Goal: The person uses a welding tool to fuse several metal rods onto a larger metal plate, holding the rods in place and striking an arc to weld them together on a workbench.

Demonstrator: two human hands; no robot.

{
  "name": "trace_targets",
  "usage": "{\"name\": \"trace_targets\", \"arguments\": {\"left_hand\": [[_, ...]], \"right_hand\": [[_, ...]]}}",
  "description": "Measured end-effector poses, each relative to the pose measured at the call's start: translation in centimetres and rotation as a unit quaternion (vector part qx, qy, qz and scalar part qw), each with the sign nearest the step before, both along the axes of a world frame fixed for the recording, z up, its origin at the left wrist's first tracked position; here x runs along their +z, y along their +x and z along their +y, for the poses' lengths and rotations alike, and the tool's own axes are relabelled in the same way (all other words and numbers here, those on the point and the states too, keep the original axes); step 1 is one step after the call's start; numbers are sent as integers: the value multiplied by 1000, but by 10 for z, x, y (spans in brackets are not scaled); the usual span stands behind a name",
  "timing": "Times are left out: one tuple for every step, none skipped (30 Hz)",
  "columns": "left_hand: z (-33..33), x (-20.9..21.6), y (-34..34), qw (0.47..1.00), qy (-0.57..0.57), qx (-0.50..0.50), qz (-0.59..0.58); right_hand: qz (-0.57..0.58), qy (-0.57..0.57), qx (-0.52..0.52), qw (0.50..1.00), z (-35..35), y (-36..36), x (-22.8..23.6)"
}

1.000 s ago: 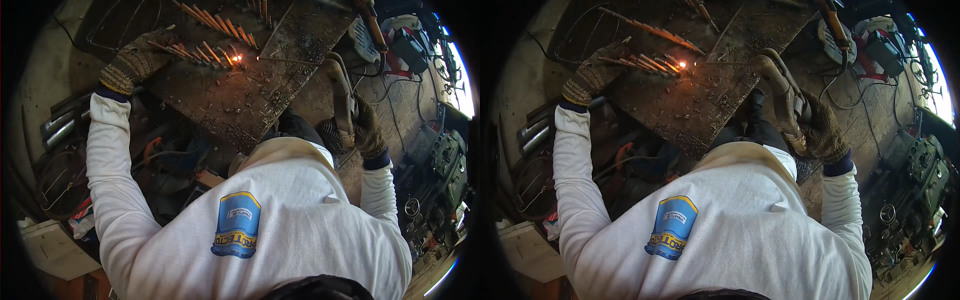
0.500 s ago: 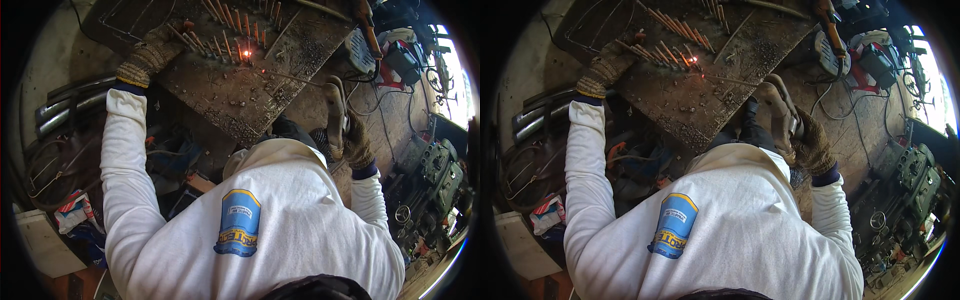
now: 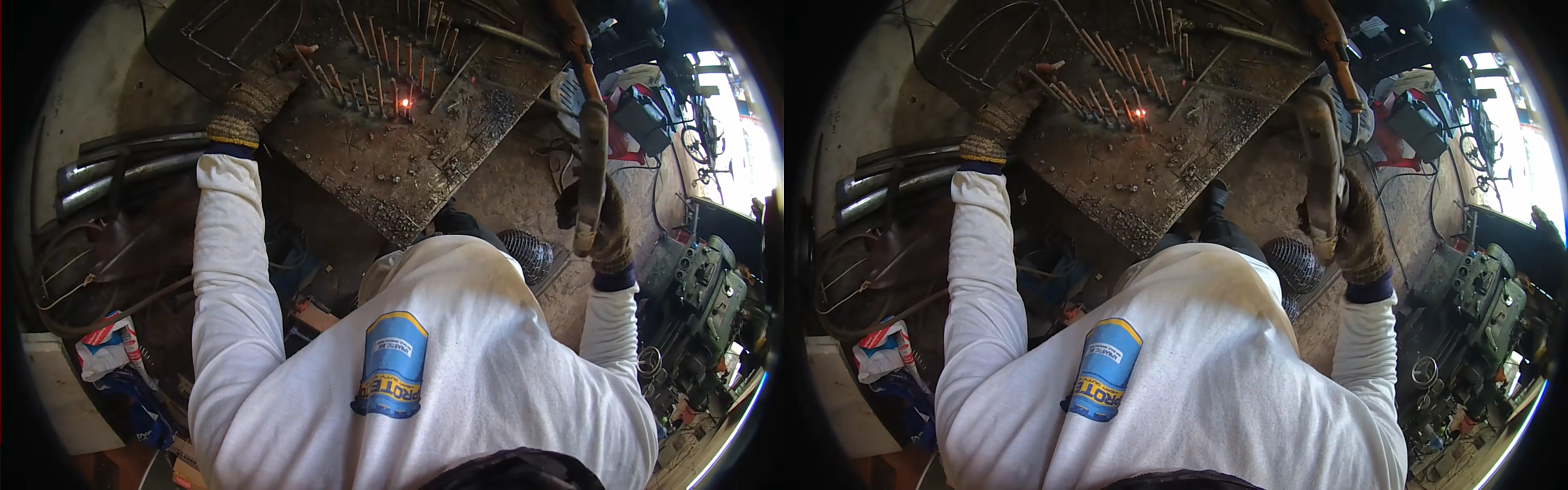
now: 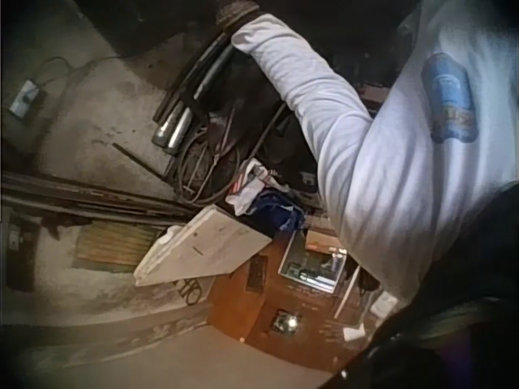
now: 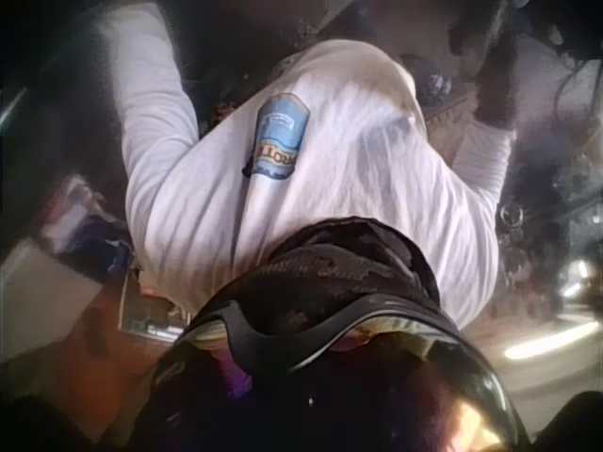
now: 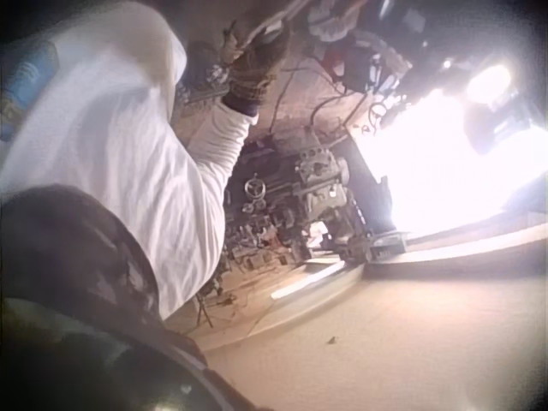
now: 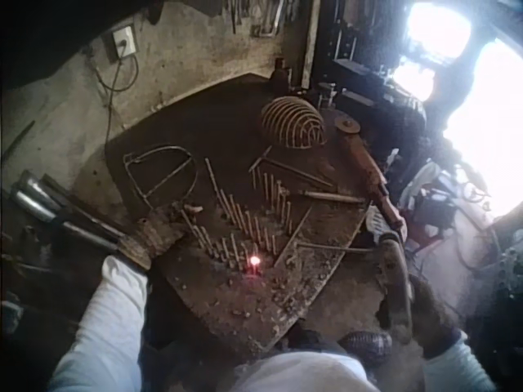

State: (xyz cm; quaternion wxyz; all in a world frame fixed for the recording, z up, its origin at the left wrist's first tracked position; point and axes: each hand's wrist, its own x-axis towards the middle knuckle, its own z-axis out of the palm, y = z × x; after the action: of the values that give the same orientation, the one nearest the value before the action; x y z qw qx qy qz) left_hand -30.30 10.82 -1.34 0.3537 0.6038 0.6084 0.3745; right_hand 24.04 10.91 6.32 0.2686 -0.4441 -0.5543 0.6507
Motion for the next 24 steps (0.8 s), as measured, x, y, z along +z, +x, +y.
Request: {"name": "trace_targets", "arguments": {"left_hand": [[-2, -2, -1, 1000, -10, 13, 0], [-3, -3, 0, 999, -22, 25, 1], [-1, -2, 0, 1000, -18, 24, 1], [0, -1, 1, 997, -13, 24, 66], [7, 0, 6, 991, -5, 18, 131], [9, -2, 9, 992, 4, 4, 125], [2, -4, 3, 999, 12, 22, 41], [4, -9, 2, 998, 22, 26, -55], [5, -13, 1, 996, 27, 8, -84], [3, -31, -17, 984, 11, 3, -177], [3, -30, -13, 989, 3, 11, -150], [0, -32, -10, 981, 31, 11, -192], [-5, -42, -26, 979, 17, 21, -204], [-4, -53, -40, 977, 0, 36, -210], [2, -56, -42, 977, -8, 20, -213], [4, -56, -43, 985, -17, 60, -160], [3, -52, -46, 989, -20, 103, -103], [0, -51, -46, 990, -25, 99, -97], [-2, -51, -46, 987, -29, 103, -122], [0, -50, -42, 983, -29, 104, -149], [1, -52, -41, 983, -28, 97, -153], [-2, -54, -42, 982, -21, 96, -162], [3, -57, -42, 980, -13, 90, -177], [6, -60, -45, 980, -9, 83, -178]], "right_hand": [[-2, 11, 8, 1000, 7, -7, 11], [-9, 45, 29, 999, 13, -15, 20], [-10, 48, 27, 998, 20, -18, 30], [13, 62, 51, 997, 27, -20, 37], [36, 76, 70, 994, 35, -18, 40], [95, 138, 106, 980, 41, -19, 36], [72, 144, 77, 984, 48, -22, 34], [-21, 212, 67, 975, 56, -18, 31], [-116, 273, 51, 954, 64, -13, 30], [-206, 325, 47, 922, 69, -11, 30], [-302, 366, 37, 880, 74, -4, 28], [-238, 394, 16, 888, 77, -9, 29], [-167, 424, 4, 890, 82, -18, 28], [-90, 452, -3, 887, 87, -24, 27], [-48, 461, -10, 886, 88, -17, 28], [-8, 469, -19, 883, 88, -8, 26], [86, 309, -34, 947, 88, 0, 29], [180, 138, -47, 973, 88, 7, 31], [184, 133, -52, 972, 89, 10, 31], [213, 112, -94, 966, 92, 12, 31], [237, 96, -135, 957, 97, 13, 33], [309, 71, -134, 939, 103, 10, 24], [328, 60, -147, 931, 100, 7, 23], [355, 44, -156, 921, 93, -1, 20]]}}
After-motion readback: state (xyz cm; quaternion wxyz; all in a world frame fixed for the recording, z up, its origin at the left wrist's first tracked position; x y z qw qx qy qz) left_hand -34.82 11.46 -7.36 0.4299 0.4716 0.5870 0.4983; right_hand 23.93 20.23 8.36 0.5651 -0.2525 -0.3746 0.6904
